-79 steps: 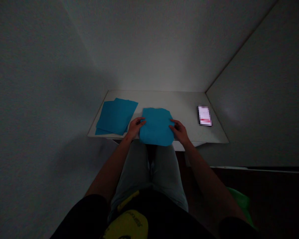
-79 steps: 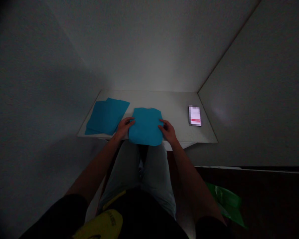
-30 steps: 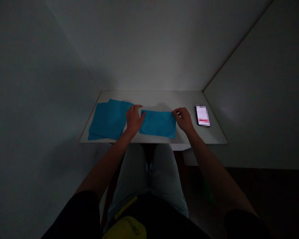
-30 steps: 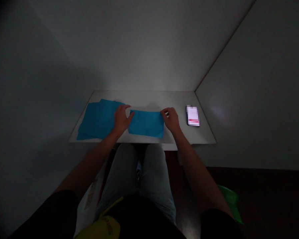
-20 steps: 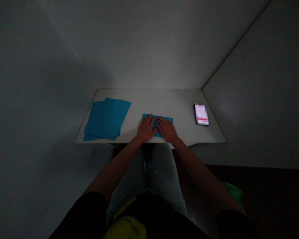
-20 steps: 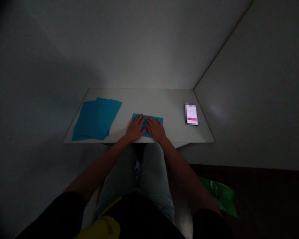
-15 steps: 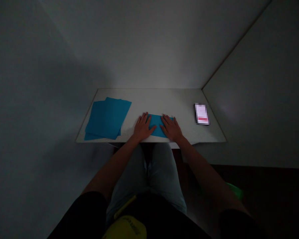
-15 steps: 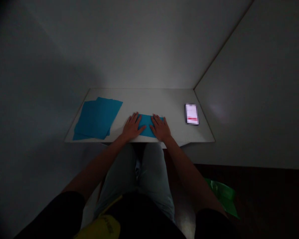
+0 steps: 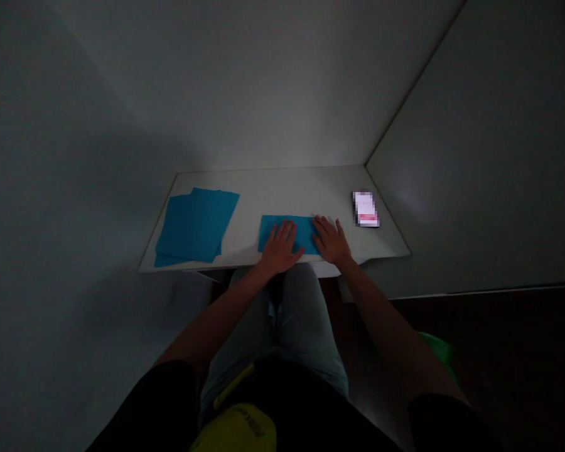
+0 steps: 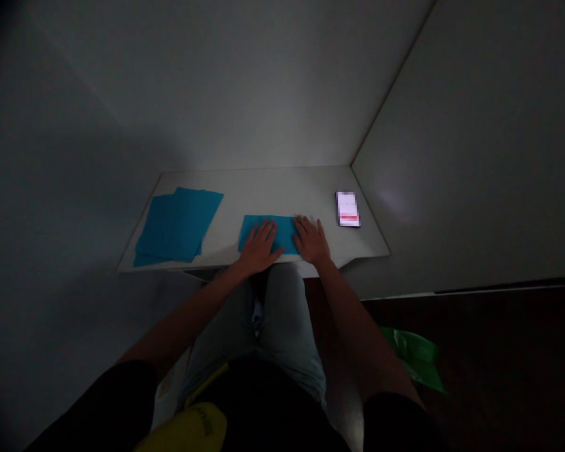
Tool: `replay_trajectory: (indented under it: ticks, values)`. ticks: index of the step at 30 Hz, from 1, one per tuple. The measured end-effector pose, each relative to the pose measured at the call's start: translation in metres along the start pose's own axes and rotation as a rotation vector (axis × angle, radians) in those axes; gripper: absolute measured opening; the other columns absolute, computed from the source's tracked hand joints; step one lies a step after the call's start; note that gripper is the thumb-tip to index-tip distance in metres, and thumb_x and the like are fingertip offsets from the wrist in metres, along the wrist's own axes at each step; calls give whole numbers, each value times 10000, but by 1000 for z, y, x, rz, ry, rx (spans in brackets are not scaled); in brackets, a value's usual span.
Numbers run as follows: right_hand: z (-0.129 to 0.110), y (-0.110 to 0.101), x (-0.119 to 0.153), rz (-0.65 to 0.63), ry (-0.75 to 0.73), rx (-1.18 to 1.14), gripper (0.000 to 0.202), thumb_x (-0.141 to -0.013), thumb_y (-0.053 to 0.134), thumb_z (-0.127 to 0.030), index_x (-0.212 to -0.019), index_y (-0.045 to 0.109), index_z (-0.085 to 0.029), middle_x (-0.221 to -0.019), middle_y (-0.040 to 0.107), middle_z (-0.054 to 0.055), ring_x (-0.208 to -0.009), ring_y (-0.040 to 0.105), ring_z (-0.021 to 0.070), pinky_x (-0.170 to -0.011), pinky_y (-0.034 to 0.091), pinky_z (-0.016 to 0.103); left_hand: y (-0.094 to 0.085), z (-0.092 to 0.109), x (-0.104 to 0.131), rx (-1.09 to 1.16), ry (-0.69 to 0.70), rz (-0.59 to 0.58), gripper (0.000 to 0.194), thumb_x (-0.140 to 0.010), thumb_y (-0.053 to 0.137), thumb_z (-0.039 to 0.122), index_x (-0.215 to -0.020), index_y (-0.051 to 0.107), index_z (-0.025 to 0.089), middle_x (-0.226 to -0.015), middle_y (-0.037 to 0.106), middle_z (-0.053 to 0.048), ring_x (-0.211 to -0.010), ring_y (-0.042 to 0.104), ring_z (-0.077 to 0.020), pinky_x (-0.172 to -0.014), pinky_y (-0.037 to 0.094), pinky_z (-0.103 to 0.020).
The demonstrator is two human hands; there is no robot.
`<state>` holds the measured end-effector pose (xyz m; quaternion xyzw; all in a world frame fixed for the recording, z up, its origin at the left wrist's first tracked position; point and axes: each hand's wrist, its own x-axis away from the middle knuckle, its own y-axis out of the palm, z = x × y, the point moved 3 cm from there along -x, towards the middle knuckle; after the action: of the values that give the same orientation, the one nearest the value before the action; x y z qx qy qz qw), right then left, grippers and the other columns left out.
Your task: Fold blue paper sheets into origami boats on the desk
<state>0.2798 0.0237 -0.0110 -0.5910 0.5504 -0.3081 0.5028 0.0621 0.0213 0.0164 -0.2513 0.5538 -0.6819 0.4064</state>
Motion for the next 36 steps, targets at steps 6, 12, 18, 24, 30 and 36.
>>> replay_trajectory:
  ticks: [6, 12, 18, 24, 30, 36]
  values:
    - [5, -4, -2, 56, 116, -103, 653, -1151, 255, -482, -1697, 453, -185, -1725, 515, 140, -1631, 446, 291, -1374, 260, 579, 4, 14, 29, 5, 65, -83, 792, -1020, 629, 643, -1635, 533, 154, -1741, 472, -191, -1660, 378, -386, -1390, 229, -604]
    - [13, -3, -5, 150, 167, -223, 698, -1153, 218, -579, -1648, 509, -183, -1668, 574, 174, -1559, 522, 305, -1310, 362, 566, -23, -11, 42, 121, 10, -76, 276, -1047, 630, 318, -1264, 765, 215, -1310, 795, -155, -1214, 759, -336, -1097, 580, -490]
    - [16, -6, -5, 223, 177, -235, 657, -1150, 262, -609, -1616, 549, -247, -1708, 524, 151, -1572, 500, 317, -1259, 423, 571, -61, -69, -3, 775, -318, 578, 387, -1078, 594, 554, -1260, 727, 239, -1180, 822, -108, -1119, 776, -296, -996, 636, -453]
    - [12, -7, -5, 174, 169, -173, 615, -1152, 304, -550, -1581, 580, -206, -1646, 583, 180, -1527, 540, 333, -1243, 431, 557, -27, -90, -18, 750, -597, 692, 709, -999, 677, 376, -1610, 375, 178, -1439, 688, -208, -1285, 714, -275, -1127, 592, -489]
    - [8, -8, -4, 148, 147, -143, 588, -1150, 332, -578, -1535, 626, -244, -1597, 637, 151, -1480, 570, 335, -1232, 422, 553, -12, -70, 16, 239, -578, 478, 1044, -840, 846, 406, -1691, 305, 132, -1739, 339, -313, -1653, 314, -479, -1324, 300, -691]
    - [7, -9, -1, 124, 119, -107, 535, -1124, 450, -598, -1404, 739, -246, -1590, 647, 140, -1466, 571, 345, -1230, 413, 554, -12, -74, 7, 126, -42, 107, 608, -1045, 592, 389, -1624, 539, 208, -1776, 420, -147, -1714, 243, -354, -1375, 245, -567]
